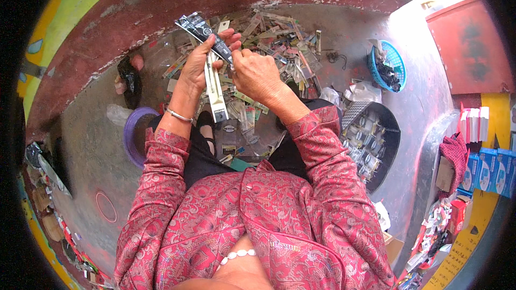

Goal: The person wipes packaged pens with a cloth by hand and places them into a plastic bag before moving them into a large bin.

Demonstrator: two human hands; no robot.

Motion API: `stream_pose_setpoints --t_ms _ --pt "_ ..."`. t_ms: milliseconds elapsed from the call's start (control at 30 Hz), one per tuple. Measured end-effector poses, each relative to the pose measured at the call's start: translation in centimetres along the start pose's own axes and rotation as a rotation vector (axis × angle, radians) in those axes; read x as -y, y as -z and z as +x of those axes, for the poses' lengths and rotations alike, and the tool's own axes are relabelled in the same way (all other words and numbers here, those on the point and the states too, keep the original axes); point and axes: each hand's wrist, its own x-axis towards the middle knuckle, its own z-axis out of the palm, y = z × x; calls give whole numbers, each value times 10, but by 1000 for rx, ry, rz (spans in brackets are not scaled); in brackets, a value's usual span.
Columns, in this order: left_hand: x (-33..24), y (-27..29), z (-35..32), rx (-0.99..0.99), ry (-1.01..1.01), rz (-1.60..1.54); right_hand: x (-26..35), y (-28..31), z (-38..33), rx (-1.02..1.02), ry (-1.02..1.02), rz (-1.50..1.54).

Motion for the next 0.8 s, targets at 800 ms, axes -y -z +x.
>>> stream_pose_setpoints --t_ms 800 --pt "-16 -2 7 -425 -121 248 -25 11 3 177 -357 863"
